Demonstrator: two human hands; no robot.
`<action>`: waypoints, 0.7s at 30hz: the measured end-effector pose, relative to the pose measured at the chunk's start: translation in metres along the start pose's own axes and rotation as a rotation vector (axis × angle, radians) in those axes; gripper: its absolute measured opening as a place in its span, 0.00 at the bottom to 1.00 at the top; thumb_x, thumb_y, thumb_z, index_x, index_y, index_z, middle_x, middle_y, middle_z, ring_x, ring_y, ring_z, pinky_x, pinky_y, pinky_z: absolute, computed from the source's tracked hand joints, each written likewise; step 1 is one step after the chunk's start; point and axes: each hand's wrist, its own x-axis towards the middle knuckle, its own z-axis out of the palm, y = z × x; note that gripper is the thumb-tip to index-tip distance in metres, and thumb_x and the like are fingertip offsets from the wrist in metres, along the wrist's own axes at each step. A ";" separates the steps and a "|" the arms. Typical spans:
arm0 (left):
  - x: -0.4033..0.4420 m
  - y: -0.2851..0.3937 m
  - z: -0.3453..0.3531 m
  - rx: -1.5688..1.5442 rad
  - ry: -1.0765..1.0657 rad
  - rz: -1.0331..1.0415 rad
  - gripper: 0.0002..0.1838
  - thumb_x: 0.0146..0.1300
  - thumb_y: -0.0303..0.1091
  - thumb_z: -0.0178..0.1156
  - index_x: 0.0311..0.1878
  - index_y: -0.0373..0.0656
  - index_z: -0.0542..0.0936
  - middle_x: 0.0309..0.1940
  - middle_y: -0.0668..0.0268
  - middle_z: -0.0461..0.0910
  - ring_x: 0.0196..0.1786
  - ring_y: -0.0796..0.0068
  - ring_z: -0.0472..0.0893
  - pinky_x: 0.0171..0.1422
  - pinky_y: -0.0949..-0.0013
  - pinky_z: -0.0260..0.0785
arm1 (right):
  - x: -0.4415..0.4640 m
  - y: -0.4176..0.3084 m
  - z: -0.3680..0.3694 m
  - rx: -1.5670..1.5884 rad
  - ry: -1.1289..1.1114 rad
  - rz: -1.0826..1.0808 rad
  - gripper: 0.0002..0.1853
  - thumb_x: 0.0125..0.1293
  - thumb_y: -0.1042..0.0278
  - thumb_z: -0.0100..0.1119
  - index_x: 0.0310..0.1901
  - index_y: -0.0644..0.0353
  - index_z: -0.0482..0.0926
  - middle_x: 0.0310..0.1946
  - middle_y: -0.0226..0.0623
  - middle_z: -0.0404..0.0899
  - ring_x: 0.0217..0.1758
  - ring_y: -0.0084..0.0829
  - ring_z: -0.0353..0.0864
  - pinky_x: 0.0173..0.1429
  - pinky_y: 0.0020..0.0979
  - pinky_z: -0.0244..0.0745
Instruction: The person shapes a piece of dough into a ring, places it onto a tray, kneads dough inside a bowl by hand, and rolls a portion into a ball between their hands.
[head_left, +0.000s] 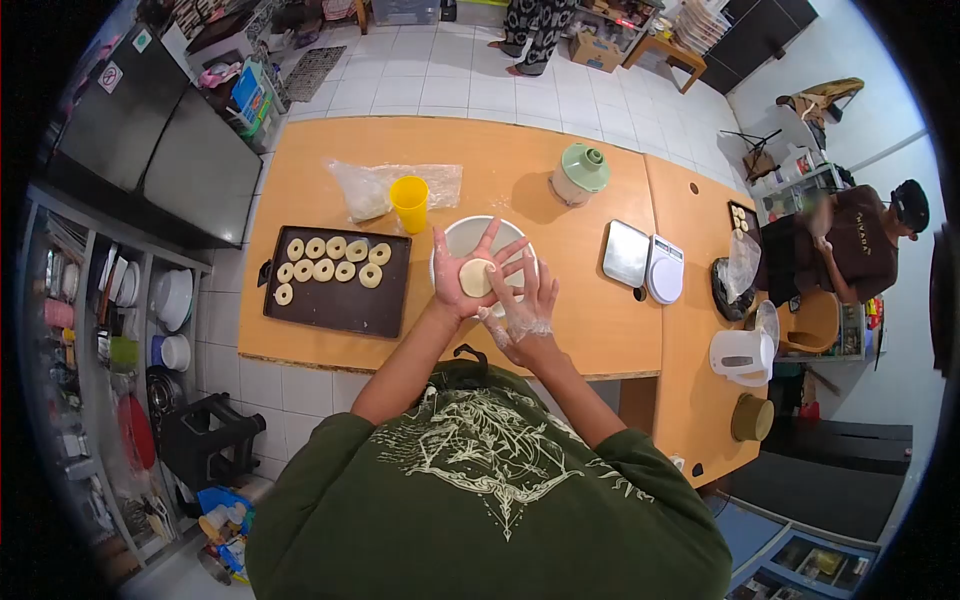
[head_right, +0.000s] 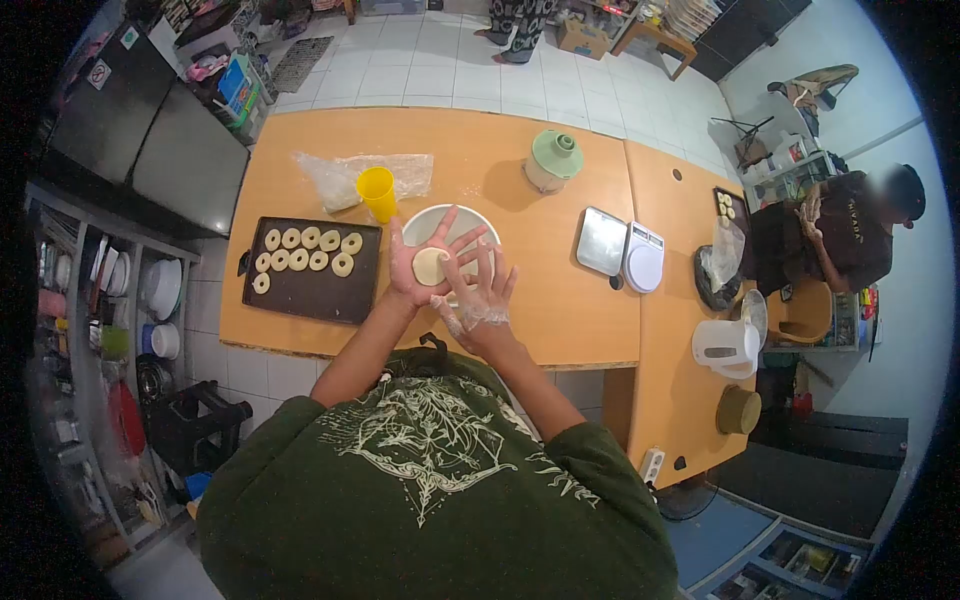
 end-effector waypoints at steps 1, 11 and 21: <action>-0.001 0.001 0.000 0.019 0.010 0.008 0.59 0.46 0.90 0.33 0.78 0.67 0.40 0.77 0.49 0.43 0.75 0.41 0.53 0.67 0.24 0.50 | 0.001 -0.003 -0.001 0.005 -0.030 0.016 0.35 0.65 0.43 0.58 0.71 0.43 0.64 0.74 0.61 0.40 0.76 0.67 0.38 0.69 0.73 0.36; -0.001 0.005 -0.004 0.110 0.052 0.034 0.60 0.45 0.91 0.29 0.79 0.67 0.41 0.78 0.50 0.38 0.77 0.38 0.45 0.67 0.22 0.46 | 0.005 -0.017 -0.019 0.014 0.017 -0.042 0.30 0.60 0.45 0.64 0.63 0.43 0.74 0.74 0.61 0.41 0.75 0.68 0.41 0.69 0.70 0.41; 0.000 0.004 -0.005 0.070 0.032 0.014 0.60 0.45 0.91 0.30 0.78 0.68 0.40 0.78 0.52 0.35 0.77 0.39 0.46 0.68 0.23 0.46 | 0.008 -0.017 -0.019 -0.031 0.002 -0.015 0.28 0.61 0.42 0.62 0.62 0.39 0.75 0.75 0.57 0.41 0.76 0.67 0.38 0.69 0.72 0.41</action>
